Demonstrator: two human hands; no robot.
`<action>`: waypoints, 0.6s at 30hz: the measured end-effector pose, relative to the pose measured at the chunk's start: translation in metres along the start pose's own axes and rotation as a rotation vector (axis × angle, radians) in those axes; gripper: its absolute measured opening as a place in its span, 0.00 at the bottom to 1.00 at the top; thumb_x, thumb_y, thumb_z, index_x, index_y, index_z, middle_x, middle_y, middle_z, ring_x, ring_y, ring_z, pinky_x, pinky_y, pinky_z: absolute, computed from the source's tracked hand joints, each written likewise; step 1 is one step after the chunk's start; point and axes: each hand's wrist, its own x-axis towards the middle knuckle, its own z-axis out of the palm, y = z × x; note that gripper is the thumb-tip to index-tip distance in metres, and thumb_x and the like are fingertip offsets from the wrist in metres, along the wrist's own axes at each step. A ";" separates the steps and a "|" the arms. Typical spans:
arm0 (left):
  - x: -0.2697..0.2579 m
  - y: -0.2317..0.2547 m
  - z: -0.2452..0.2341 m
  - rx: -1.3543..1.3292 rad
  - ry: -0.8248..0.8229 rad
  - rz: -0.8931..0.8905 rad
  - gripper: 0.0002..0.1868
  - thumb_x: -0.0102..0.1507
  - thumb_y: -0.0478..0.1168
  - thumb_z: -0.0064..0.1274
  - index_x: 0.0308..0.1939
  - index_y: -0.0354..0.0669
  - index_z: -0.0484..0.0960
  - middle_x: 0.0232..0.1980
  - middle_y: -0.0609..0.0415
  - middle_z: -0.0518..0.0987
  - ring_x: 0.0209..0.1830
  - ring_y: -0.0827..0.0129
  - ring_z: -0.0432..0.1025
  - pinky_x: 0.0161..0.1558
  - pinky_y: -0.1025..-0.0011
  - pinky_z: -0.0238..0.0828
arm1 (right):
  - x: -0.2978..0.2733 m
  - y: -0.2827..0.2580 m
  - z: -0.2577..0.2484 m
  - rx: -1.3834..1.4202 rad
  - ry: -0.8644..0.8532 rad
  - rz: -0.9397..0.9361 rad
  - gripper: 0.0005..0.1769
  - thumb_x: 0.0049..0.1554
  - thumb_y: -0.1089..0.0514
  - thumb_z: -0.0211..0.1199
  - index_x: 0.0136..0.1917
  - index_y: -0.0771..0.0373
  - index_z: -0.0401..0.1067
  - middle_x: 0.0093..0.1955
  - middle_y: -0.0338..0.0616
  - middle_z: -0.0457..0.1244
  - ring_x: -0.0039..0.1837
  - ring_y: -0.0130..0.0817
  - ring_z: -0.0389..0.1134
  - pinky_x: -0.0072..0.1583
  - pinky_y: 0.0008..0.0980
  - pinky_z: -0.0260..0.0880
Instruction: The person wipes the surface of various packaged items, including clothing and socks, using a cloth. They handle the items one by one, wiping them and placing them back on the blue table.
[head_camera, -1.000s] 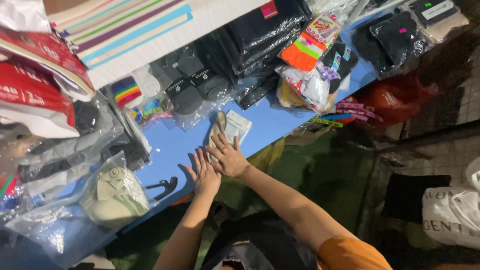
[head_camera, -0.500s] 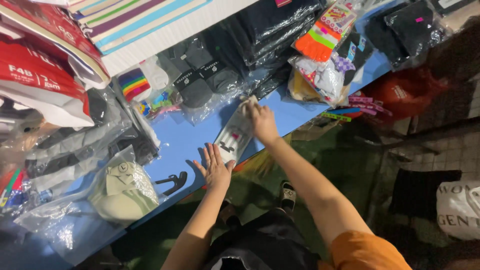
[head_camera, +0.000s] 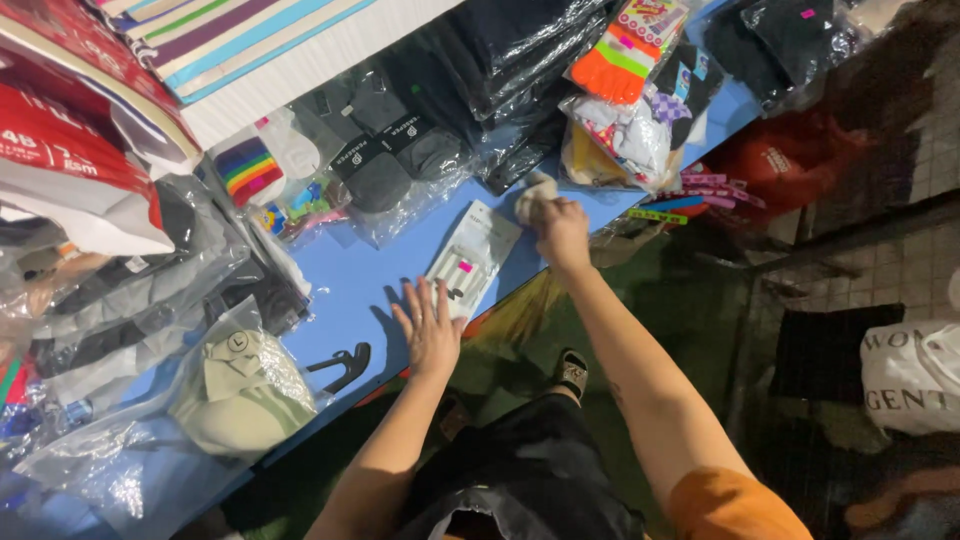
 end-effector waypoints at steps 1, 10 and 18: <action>-0.001 -0.003 0.004 -0.104 0.027 0.153 0.48 0.61 0.61 0.54 0.76 0.38 0.57 0.81 0.39 0.49 0.83 0.47 0.38 0.73 0.32 0.27 | 0.002 0.005 -0.019 0.217 0.070 0.155 0.24 0.54 0.58 0.62 0.65 0.53 0.74 0.62 0.46 0.65 0.63 0.50 0.63 0.70 0.58 0.60; 0.004 -0.008 -0.004 -0.603 0.187 0.145 0.14 0.64 0.44 0.61 0.53 0.50 0.84 0.67 0.56 0.78 0.67 0.59 0.73 0.66 0.53 0.69 | -0.043 0.025 -0.059 2.171 0.521 0.936 0.21 0.63 0.47 0.56 0.64 0.59 0.62 0.58 0.45 0.66 0.59 0.42 0.69 0.61 0.48 0.71; 0.008 -0.006 -0.061 -0.877 0.333 -0.442 0.43 0.62 0.35 0.60 0.79 0.40 0.57 0.67 0.44 0.67 0.68 0.47 0.64 0.66 0.53 0.68 | -0.031 -0.085 -0.080 1.670 0.095 0.821 0.25 0.60 0.49 0.61 0.66 0.55 0.57 0.57 0.49 0.64 0.55 0.46 0.69 0.52 0.49 0.72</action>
